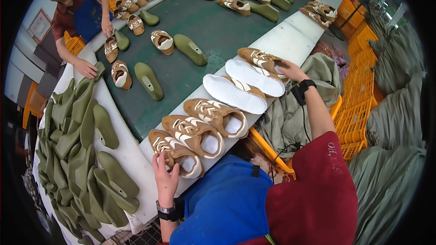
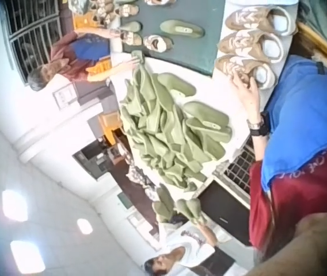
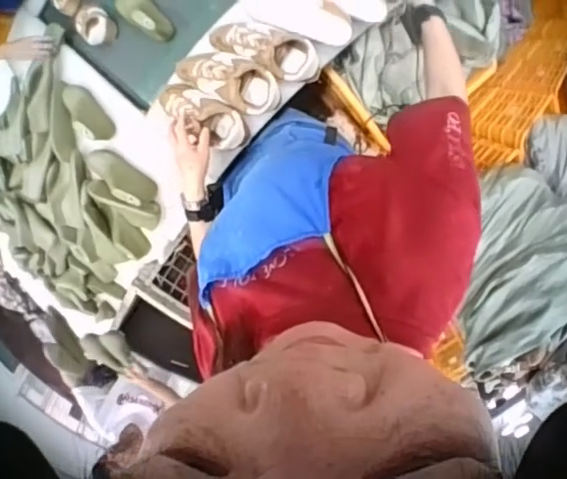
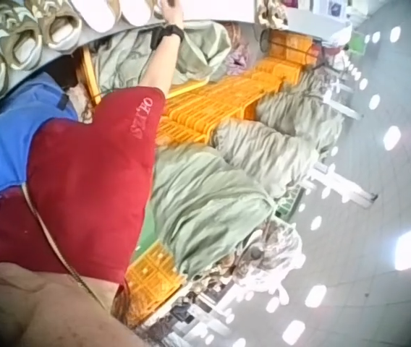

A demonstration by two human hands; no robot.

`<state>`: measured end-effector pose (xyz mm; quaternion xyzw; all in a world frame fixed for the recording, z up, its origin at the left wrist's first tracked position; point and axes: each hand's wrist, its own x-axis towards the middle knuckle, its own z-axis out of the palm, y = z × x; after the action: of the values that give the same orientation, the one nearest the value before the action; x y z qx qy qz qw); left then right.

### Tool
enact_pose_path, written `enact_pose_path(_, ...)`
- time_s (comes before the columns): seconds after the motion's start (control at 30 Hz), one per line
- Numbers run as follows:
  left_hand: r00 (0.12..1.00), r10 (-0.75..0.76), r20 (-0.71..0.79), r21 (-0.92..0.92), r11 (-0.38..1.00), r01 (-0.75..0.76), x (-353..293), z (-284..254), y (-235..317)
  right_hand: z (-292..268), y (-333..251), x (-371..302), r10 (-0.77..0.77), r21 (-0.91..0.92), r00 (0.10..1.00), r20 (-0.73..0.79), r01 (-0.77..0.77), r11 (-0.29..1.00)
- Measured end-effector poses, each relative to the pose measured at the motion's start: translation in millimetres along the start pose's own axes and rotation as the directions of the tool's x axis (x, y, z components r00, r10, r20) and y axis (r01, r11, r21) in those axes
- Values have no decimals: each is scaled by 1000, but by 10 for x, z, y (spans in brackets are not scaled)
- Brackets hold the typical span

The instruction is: The recorder is inserting green shoe lasts into sneakers and placing them on a conveyor belt in a factory setting.

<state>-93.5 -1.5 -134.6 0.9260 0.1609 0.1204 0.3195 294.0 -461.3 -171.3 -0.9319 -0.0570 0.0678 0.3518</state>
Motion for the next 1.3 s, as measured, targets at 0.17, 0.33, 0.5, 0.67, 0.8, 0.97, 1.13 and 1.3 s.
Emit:
enact_pose_path(0.17,1000,25,-5,-25,999,-26,21,138,-137,122,-706,-354,-64,-405,980,-189,-18,914)
enact_pose_path(0.33,999,9,31,-31,999,-8,-47,59,-133,135,-898,-771,196,-293,981,-11,-190,937)
enact_pose_path(0.5,1000,-21,19,-34,999,21,-120,12,-186,386,-795,-999,-13,209,997,74,-3,978)
enact_pose_path(0.67,999,30,-44,-23,999,-31,-119,-41,-255,516,-846,-1061,-203,10,947,-248,213,977)
enact_pose_path(0.8,1000,-26,-18,-35,999,25,-150,-65,-214,593,-1401,-1268,-579,-603,748,-325,308,736)
enact_pose_path(0.97,999,18,-34,-28,999,-19,-132,-54,-237,733,-1236,-1300,-650,-563,752,-112,491,665)
enact_pose_path(1.13,999,-31,-25,-52,998,29,-156,-80,-165,935,-1243,-1183,-118,187,987,107,97,978)
enact_pose_path(1.3,999,-9,-35,-58,998,7,-94,-3,-121,876,-1173,-1159,-141,513,974,180,29,858)
